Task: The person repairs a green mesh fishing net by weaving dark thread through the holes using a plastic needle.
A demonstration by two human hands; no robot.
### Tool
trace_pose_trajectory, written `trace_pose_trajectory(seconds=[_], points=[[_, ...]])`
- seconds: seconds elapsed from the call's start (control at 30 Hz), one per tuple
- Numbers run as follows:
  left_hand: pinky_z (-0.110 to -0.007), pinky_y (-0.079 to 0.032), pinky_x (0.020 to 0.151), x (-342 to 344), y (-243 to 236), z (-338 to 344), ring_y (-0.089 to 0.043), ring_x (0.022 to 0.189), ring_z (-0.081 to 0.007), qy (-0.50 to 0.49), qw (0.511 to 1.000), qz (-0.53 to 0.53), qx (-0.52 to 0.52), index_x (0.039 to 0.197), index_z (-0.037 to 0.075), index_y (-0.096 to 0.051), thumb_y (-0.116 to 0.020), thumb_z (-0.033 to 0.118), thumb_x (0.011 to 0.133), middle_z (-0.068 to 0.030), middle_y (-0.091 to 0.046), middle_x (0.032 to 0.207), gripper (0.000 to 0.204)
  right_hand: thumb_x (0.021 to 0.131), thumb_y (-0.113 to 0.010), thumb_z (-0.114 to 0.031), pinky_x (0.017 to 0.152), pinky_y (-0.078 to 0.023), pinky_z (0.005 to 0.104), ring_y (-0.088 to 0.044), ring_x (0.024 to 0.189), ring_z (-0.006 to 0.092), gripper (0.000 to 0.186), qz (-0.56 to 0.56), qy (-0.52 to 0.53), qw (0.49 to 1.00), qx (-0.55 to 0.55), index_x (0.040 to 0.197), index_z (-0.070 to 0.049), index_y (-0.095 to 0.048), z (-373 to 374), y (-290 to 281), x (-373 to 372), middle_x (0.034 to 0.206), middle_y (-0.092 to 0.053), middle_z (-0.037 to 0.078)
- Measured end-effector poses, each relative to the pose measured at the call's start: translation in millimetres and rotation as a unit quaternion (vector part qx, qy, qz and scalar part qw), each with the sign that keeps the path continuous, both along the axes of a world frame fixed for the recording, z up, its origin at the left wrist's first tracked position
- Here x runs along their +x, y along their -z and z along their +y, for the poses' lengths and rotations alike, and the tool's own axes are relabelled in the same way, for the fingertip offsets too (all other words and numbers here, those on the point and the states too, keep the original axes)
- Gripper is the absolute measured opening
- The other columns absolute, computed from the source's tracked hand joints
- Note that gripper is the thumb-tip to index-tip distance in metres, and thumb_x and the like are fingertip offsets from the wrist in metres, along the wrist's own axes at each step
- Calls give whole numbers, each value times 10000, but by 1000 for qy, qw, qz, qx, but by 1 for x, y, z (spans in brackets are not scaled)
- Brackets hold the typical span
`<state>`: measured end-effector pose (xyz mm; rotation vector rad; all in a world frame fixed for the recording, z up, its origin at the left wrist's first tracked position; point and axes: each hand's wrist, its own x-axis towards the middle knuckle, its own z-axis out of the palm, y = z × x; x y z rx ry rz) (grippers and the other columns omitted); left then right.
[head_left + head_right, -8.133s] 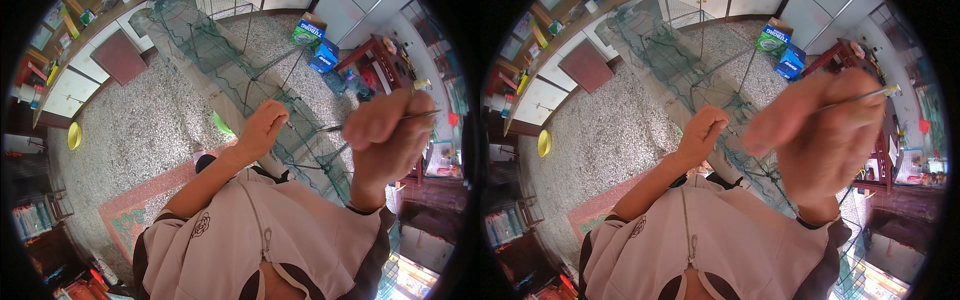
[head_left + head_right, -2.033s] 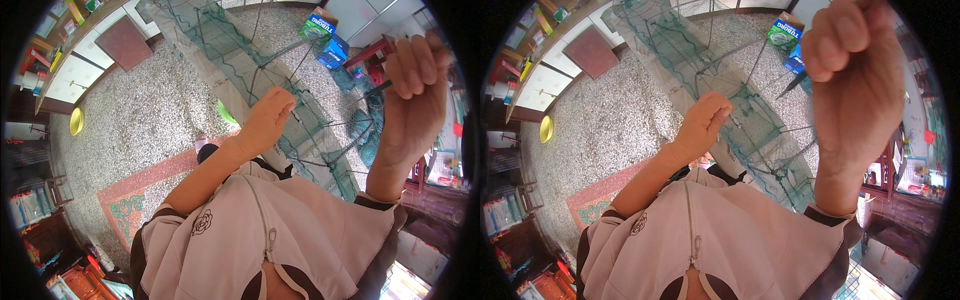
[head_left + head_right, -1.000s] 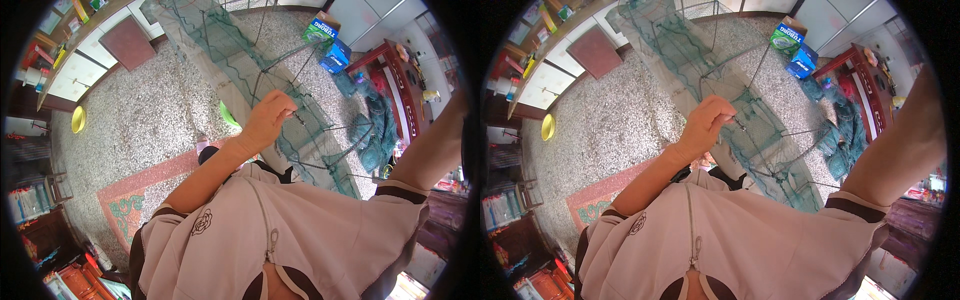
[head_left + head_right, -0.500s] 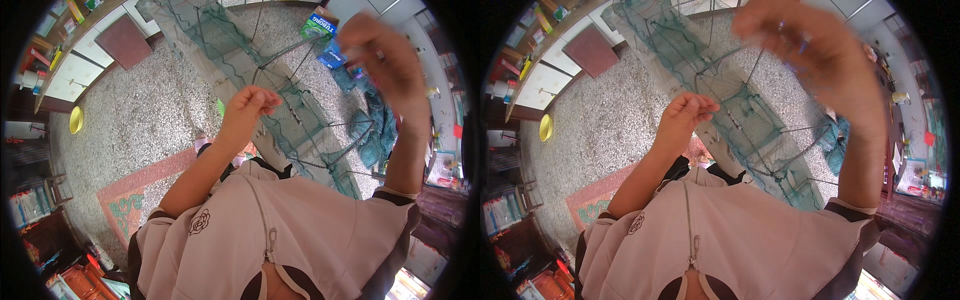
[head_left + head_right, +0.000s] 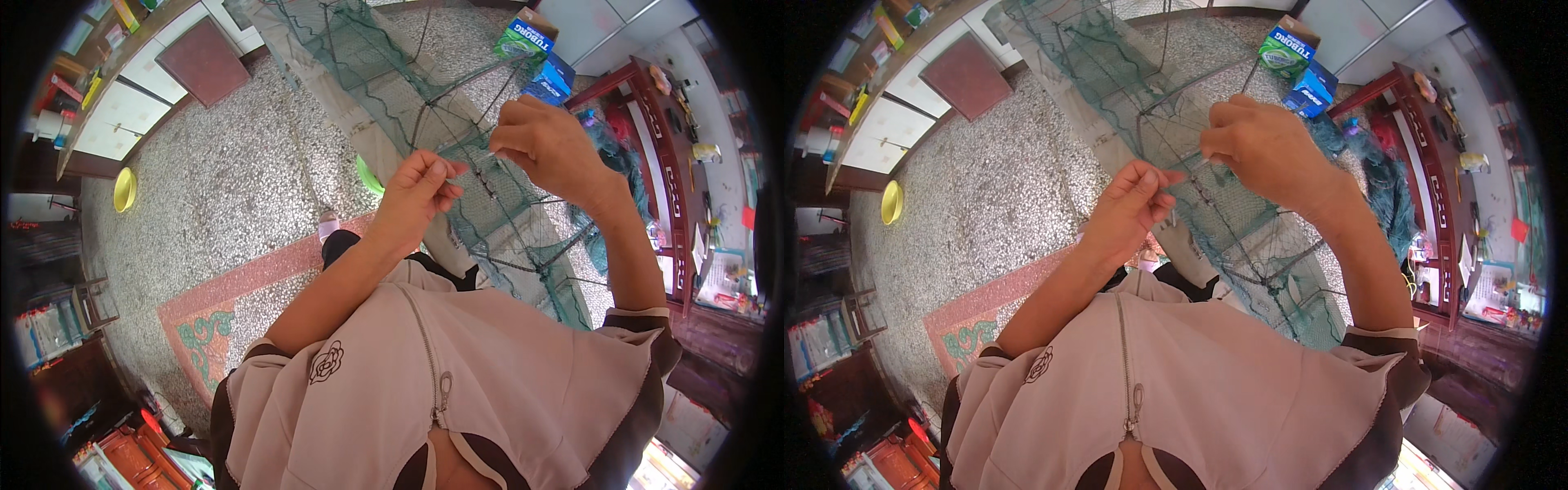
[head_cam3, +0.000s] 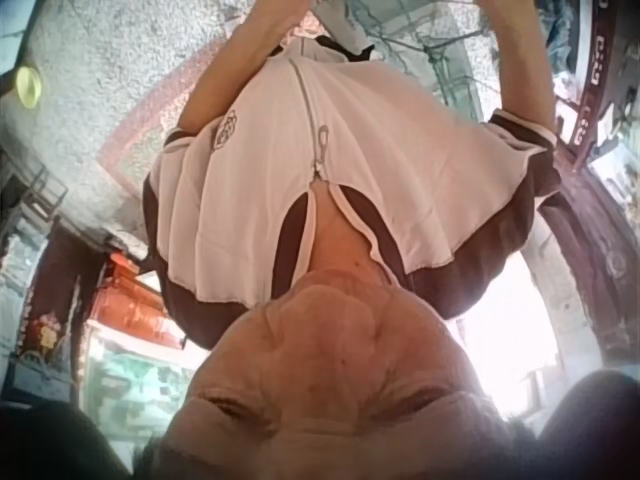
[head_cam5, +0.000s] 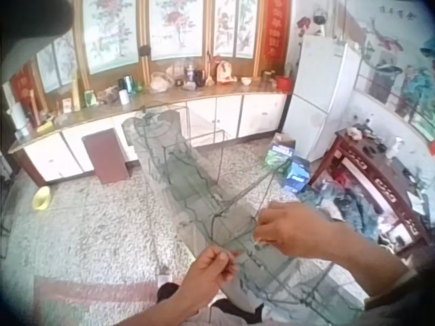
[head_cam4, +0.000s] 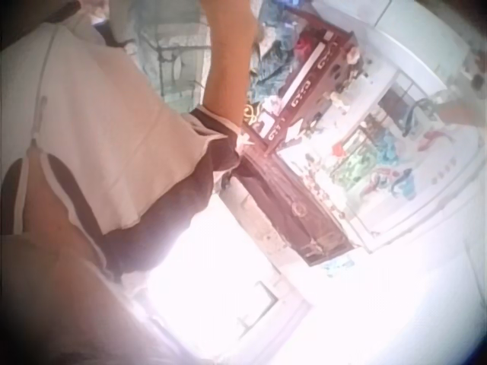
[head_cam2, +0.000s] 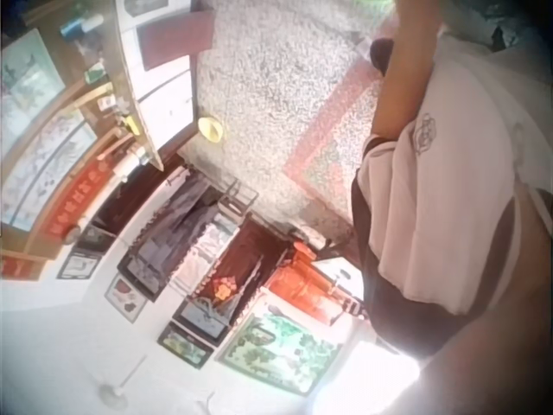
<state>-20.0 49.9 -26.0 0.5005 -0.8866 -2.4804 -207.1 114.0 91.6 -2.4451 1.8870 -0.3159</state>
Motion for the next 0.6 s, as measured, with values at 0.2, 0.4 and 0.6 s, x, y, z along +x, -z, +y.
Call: trace_pose_trajectory(seconds=[0.2, 0.4, 0.6], points=[[-207, -434, 623, -1, 6, 3, -545, 733, -87, -9, 1000, -8, -7, 908, 66, -506, -454, 175, 975, -104, -586, 1063, 138, 712, -649, -61, 662, -469, 366, -551, 804, 251, 68, -49, -22, 998, 20, 728, -68, -583, -4, 9, 2, 760, -527, 50], [-221, -427, 591, -2, 20, 5, -551, 731, -96, 11, 973, 54, 226, 881, 74, -488, -440, 115, 968, -65, -565, 918, 107, 694, -669, 12, 664, -454, 349, -555, 812, 253, 201, -165, -19, 986, 27, 860, -49, -573, -3, 21, 8, 791, -524, 80], [-222, -400, 545, -7, 29, 9, -545, 728, -102, 34, 948, 108, 296, 886, 101, -471, -455, 110, 961, -31, -543, 855, 77, 673, -679, -55, 674, -455, 367, -551, 802, 290, 178, -237, 13, 970, 58, 831, -74, -600, -2, 37, 23, 836, -519, 78]])
